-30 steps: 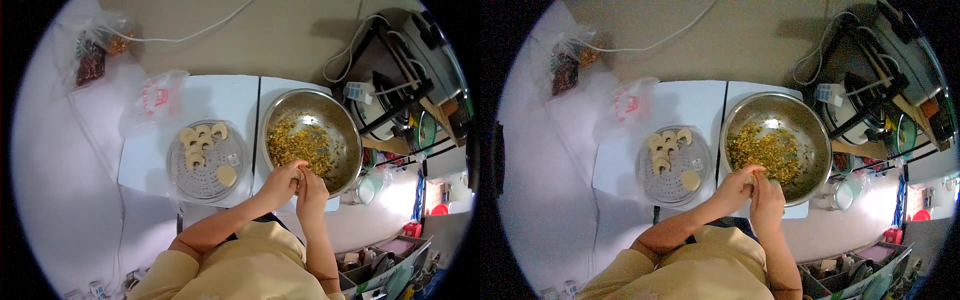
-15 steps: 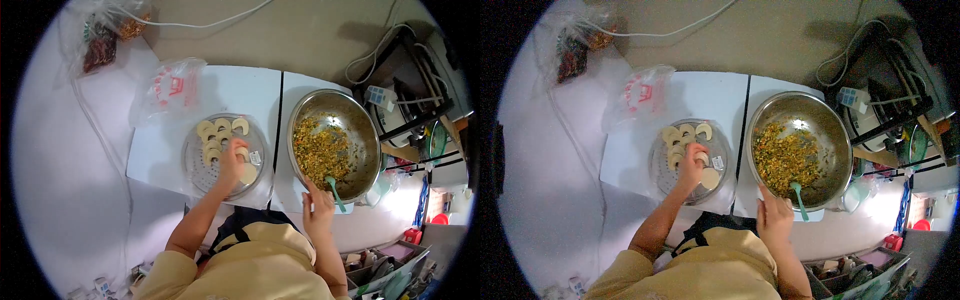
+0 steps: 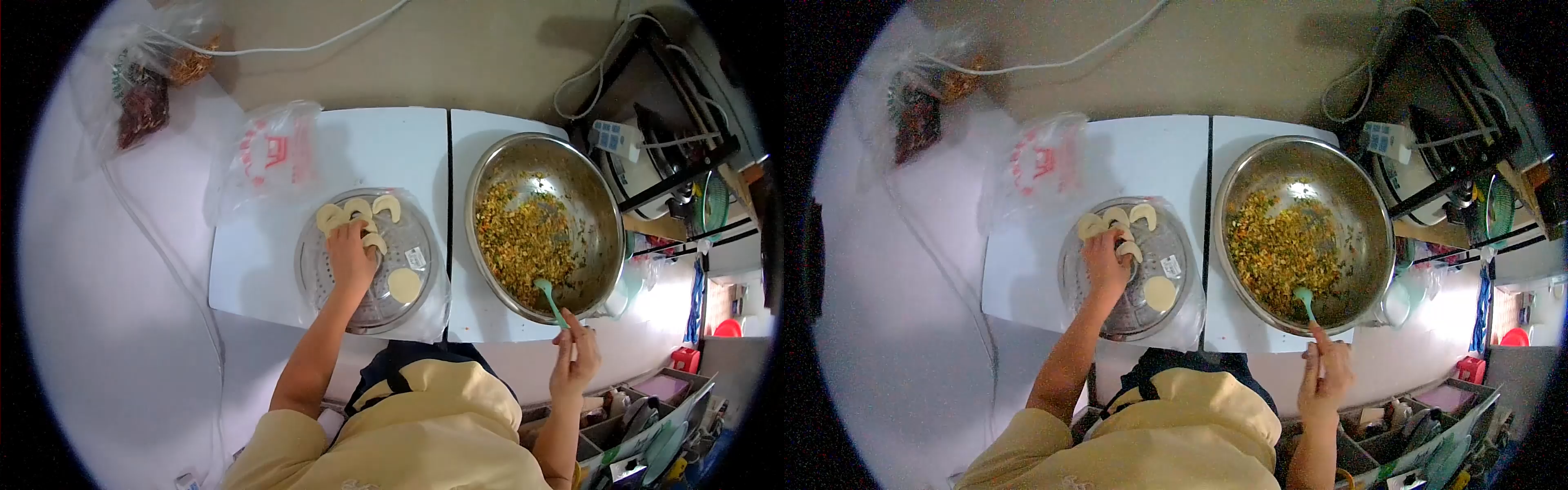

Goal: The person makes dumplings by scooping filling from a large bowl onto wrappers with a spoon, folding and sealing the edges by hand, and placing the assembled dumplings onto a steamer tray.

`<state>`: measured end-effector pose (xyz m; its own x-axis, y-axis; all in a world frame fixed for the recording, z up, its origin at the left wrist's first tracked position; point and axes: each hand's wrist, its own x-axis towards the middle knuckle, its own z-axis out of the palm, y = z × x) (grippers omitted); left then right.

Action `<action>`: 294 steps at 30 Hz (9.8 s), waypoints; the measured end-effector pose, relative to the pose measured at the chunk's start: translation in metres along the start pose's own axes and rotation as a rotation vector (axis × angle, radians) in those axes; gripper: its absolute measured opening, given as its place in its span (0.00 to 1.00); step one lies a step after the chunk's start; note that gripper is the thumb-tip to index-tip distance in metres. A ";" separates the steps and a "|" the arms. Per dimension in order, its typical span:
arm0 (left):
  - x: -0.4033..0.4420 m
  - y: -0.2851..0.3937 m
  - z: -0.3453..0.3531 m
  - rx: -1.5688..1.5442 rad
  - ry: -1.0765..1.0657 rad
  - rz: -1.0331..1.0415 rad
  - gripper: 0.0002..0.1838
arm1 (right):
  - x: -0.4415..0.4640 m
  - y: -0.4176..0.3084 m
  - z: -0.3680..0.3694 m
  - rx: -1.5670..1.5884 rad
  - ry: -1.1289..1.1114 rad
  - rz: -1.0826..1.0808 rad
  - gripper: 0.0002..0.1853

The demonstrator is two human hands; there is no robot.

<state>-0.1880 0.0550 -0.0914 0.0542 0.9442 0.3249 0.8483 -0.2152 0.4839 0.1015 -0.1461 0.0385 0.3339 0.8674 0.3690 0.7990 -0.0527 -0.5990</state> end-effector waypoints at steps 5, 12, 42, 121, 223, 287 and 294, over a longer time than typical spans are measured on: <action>-0.023 0.015 -0.005 -0.285 -0.407 -0.161 0.11 | -0.011 0.043 -0.020 0.188 0.178 0.275 0.16; -0.045 0.027 -0.001 -0.063 -0.294 -0.038 0.13 | -0.010 0.078 -0.024 0.186 0.019 0.366 0.10; -0.040 0.117 -0.018 -1.873 -0.719 -0.872 0.24 | 0.049 0.071 0.054 0.740 -0.149 0.449 0.15; -0.014 0.172 -0.012 -1.890 -0.613 -0.853 0.24 | 0.036 0.082 0.030 0.775 -0.161 0.535 0.14; -0.030 0.244 -0.041 -1.330 -1.022 -0.035 0.23 | 0.028 0.031 0.000 0.585 0.264 -0.062 0.12; -0.020 0.261 -0.035 -1.565 -0.764 -0.324 0.13 | 0.067 0.037 0.007 0.883 0.197 0.177 0.04; -0.025 0.262 -0.036 -1.533 -0.780 -0.213 0.10 | 0.069 0.036 0.004 0.658 0.232 -0.066 0.06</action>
<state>0.0144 -0.0339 0.0563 0.6305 0.7742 -0.0555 -0.3317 0.3334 0.8825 0.1517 -0.0868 0.0395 0.4516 0.7264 0.5181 0.3769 0.3710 -0.8487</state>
